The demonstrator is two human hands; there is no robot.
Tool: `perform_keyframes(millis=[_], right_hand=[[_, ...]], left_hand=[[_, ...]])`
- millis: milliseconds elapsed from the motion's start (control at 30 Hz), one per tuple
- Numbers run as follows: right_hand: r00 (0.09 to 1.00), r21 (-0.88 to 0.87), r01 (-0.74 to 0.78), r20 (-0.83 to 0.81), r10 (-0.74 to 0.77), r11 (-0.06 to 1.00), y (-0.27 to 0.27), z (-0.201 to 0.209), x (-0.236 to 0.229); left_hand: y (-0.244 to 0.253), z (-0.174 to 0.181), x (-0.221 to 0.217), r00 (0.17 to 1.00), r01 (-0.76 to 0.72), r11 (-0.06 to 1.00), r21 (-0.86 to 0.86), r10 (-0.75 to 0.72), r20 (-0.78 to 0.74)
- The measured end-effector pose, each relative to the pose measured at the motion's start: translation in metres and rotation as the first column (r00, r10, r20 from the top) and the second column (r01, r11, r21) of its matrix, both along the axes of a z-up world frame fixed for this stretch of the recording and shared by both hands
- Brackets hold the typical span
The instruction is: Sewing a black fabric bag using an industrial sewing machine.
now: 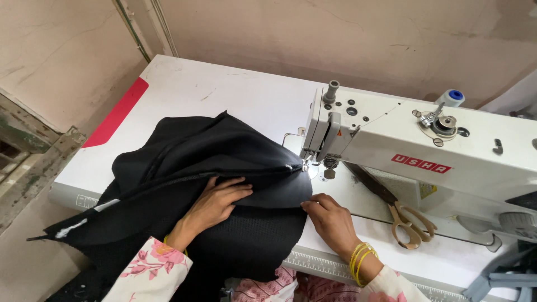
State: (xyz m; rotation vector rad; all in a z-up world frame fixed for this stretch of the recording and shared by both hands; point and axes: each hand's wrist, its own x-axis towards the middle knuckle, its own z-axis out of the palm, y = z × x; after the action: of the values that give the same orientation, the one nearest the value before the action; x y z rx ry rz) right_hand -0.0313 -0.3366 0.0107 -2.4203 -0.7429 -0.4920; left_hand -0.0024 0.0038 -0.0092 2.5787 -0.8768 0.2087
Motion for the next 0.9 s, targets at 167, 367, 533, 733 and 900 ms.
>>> perform_keyframes(millis=[167, 367, 533, 733, 900], right_hand=[[0.999, -0.001, -0.023, -0.025, 0.022, 1.000, -0.003, -0.004, -0.004], [0.988, -0.015, 0.029, -0.150, -0.031, 0.999, 0.007, 0.027, -0.008], [1.000, -0.022, -0.005, 0.002, 0.005, 1.000, 0.003, 0.007, -0.004], [0.995, -0.048, -0.016, -0.097, 0.011, 0.999, 0.000, 0.006, -0.003], [0.990, -0.102, -0.008, -0.139, -0.006, 0.995, 0.000, 0.010, -0.004]], left_hand=[[0.000, -0.001, 0.000, 1.000, 0.016, 1.000, 0.023, -0.016, 0.000], [0.002, -0.004, 0.001, 1.000, 0.012, 1.000, 0.019, -0.012, 0.019], [0.001, -0.004, 0.000, 1.000, 0.005, 1.000, 0.006, -0.005, 0.013], [0.002, -0.003, -0.001, 0.999, 0.036, 0.998, 0.053, -0.038, 0.039], [0.005, -0.009, 0.001, 0.994, 0.083, 0.995, 0.056, -0.087, 0.072]])
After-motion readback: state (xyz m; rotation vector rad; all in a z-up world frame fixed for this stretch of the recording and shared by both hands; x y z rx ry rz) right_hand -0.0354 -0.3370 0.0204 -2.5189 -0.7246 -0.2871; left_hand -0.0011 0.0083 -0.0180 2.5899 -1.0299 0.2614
